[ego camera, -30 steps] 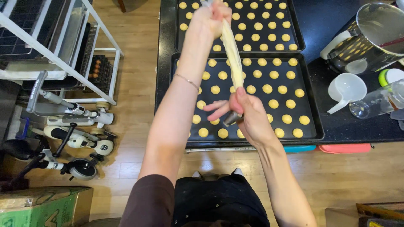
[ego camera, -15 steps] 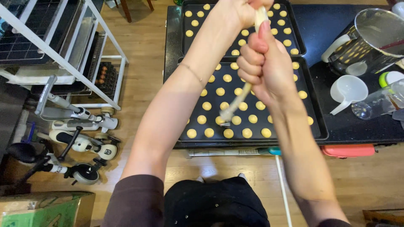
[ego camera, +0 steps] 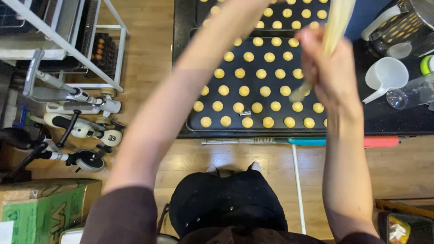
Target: The person holds a small bowl of water, dips their fingers, and presses and smooths piped dough mounds on two baking trays one at a time. They then fill a plastic piping bag with batter from a mixing pot, finish shaping the dough pieces, carry the trays to a commercial deck oven, and slide a tray inside to bake.
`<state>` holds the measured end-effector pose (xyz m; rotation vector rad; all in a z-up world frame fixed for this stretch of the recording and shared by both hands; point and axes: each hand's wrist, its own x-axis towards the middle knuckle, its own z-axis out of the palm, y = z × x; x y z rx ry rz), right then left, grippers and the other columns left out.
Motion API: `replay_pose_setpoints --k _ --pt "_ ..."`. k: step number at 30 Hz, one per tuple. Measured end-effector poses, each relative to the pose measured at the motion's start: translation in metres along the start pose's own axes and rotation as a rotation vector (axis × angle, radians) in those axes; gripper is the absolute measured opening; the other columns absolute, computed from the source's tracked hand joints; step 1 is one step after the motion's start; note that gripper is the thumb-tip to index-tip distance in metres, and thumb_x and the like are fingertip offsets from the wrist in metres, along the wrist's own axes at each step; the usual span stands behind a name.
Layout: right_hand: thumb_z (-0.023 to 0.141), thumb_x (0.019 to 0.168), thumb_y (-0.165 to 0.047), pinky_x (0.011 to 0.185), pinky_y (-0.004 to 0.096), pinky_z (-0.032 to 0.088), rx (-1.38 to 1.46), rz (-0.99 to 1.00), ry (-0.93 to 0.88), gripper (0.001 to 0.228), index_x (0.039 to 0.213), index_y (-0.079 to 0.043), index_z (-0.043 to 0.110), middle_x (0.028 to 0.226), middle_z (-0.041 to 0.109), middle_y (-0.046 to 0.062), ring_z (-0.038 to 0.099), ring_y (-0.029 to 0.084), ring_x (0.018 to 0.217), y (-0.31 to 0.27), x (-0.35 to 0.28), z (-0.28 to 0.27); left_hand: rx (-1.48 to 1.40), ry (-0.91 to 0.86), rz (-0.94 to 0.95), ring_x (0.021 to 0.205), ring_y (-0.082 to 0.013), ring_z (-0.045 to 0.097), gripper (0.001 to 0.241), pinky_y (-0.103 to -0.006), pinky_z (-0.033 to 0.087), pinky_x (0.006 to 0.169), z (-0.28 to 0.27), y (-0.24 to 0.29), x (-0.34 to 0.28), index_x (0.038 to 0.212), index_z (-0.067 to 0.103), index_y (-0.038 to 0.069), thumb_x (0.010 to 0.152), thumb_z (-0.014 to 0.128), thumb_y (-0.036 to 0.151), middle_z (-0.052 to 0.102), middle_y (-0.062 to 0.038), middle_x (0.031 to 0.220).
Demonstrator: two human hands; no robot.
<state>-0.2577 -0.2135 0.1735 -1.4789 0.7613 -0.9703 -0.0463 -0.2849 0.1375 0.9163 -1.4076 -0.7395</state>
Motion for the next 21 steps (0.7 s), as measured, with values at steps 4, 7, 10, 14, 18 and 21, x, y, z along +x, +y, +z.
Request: replay_pose_setpoints --k 4,7,10,14,18,21 --pt "0.048 0.114 -0.031 0.046 0.021 0.023 0.122 0.214 0.139 0.031 0.121 -0.005 0.063 0.071 0.042 -0.006 0.031 0.003 0.053 0.061 -0.045 -0.036 0.217 -0.031 0.077 0.087 -0.0225 0.073 0.026 -0.0355 0.056 0.074 -0.002 -0.036 -0.103 0.112 0.057 0.002 0.099 0.066 0.022 0.072 -0.010 0.095" --pt "0.042 0.114 -0.033 0.049 0.021 0.025 0.207 0.232 0.240 0.037 0.121 -0.005 0.065 0.071 0.044 -0.005 0.034 0.004 0.055 0.066 -0.080 -0.035 0.730 -0.442 0.013 0.089 -0.0310 0.064 0.016 -0.0463 0.050 0.076 0.010 -0.125 -0.170 0.091 0.070 0.013 0.079 0.080 0.017 0.070 -0.005 0.085" --pt "0.039 0.115 -0.035 0.048 0.021 0.024 0.078 0.292 0.374 0.041 0.116 -0.002 0.064 0.069 0.042 -0.005 0.032 0.004 0.054 0.072 -0.108 -0.038 0.882 -0.502 0.262 0.100 -0.0278 0.061 0.030 -0.0416 0.046 0.076 0.018 -0.152 -0.185 0.098 0.072 0.014 0.069 0.080 0.013 0.069 -0.003 0.093" --pt "0.043 0.115 -0.031 0.047 0.022 0.022 0.086 0.321 0.462 0.036 0.114 -0.002 0.063 0.066 0.039 -0.005 0.029 0.004 0.052 0.086 -0.137 -0.048 1.115 -0.731 0.360 0.101 -0.0243 0.059 0.022 -0.0377 0.045 0.080 0.031 -0.180 -0.184 0.098 0.074 0.018 0.076 0.074 0.016 0.066 -0.004 0.089" --pt "0.043 0.115 -0.029 0.047 0.022 0.022 0.109 0.327 0.530 0.034 0.112 -0.001 0.062 0.065 0.040 -0.005 0.030 0.004 0.052 0.095 -0.157 -0.053 1.247 -0.921 0.356 0.100 -0.0210 0.059 0.012 -0.0369 0.045 0.081 0.042 -0.182 -0.175 0.093 0.074 0.020 0.085 0.065 0.019 0.066 -0.002 0.087" --pt "0.043 0.115 -0.029 0.047 0.022 0.022 0.138 0.330 0.566 0.035 0.112 -0.001 0.062 0.065 0.040 -0.005 0.030 0.004 0.052 0.097 -0.163 -0.054 1.262 -0.946 0.455 0.096 -0.0210 0.059 0.014 -0.0368 0.045 0.080 0.049 -0.201 -0.182 0.094 0.075 0.021 0.085 0.066 0.017 0.066 0.000 0.082"
